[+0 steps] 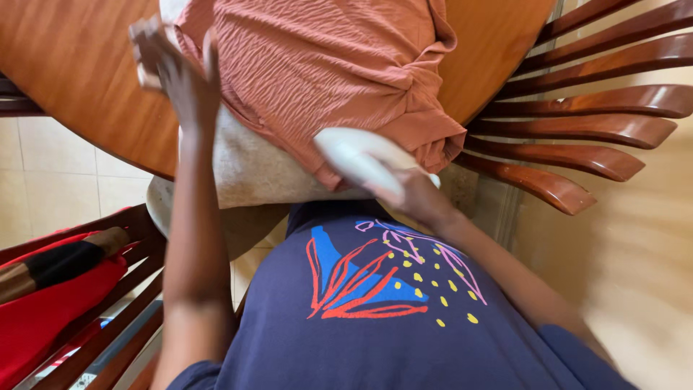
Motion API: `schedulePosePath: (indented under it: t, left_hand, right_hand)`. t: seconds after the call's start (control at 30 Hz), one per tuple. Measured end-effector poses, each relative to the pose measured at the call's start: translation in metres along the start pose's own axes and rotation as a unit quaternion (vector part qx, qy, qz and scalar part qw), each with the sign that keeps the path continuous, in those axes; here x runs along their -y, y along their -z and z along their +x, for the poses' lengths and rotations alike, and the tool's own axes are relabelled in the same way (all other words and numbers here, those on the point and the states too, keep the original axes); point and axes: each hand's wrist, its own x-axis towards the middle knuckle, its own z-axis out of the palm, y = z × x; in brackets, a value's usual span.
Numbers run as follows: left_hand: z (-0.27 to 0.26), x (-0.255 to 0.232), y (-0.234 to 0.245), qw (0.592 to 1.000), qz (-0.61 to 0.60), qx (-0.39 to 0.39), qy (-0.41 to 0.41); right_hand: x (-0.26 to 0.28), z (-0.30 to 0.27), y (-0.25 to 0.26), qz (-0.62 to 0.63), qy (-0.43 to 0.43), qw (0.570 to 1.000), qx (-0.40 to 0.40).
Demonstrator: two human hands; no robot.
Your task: The person places a pink top on a cushion and irons it using a white iron. They smooth the fabric with their hands and move the iron across the garment repeatedly, adjusting the cloth as needed.
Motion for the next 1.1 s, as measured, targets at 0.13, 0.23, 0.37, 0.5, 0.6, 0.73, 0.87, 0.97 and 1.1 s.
schedulePosePath:
  t: [0.13, 0.23, 0.37, 0.5, 0.6, 0.73, 0.87, 0.97, 1.1]
  left_hand:
    - [-0.122, -0.088, 0.054, 0.992, -0.062, 0.076, -0.078]
    - [-0.176, -0.148, 0.068, 0.971, -0.075, 0.178, -0.143]
    - [-0.193, -0.190, 0.050, 0.957, -0.028, 0.177, -0.229]
    - [-0.212, -0.174, 0.035, 0.974, -0.084, 0.180, -0.110]
    - [-0.231, -0.136, 0.051, 0.982, -0.065, 0.135, -0.113]
    - [-0.234, -0.102, 0.077, 0.999, 0.016, 0.030, 0.001]
    - [-0.238, -0.120, 0.086, 0.925, -0.333, 0.038, 0.180]
    - [-0.223, -0.137, 0.077, 0.868, -0.397, 0.001, 0.299]
    - [-0.203, -0.141, 0.072, 0.927, -0.244, -0.009, 0.284]
  right_hand:
    - [-0.028, -0.030, 0.030, -0.102, -0.082, 0.991, -0.042]
    - [-0.022, -0.055, 0.050, 0.114, -0.416, 0.901, -0.042]
    - [-0.014, -0.064, 0.079, 0.197, -0.386, 0.897, -0.091]
    - [-0.005, -0.051, 0.096, 0.221, -0.352, 0.897, -0.154]
    - [0.003, -0.042, 0.107, 0.242, -0.337, 0.893, -0.172]
    - [0.005, -0.031, 0.121, 0.157, -0.305, 0.934, -0.098]
    - [-0.002, -0.038, 0.128, 0.017, -0.172, 0.985, 0.021]
    - [-0.016, -0.041, 0.127, 0.000, -0.094, 0.988, 0.122]
    - [-0.029, -0.043, 0.094, -0.077, -0.107, 0.961, 0.245]
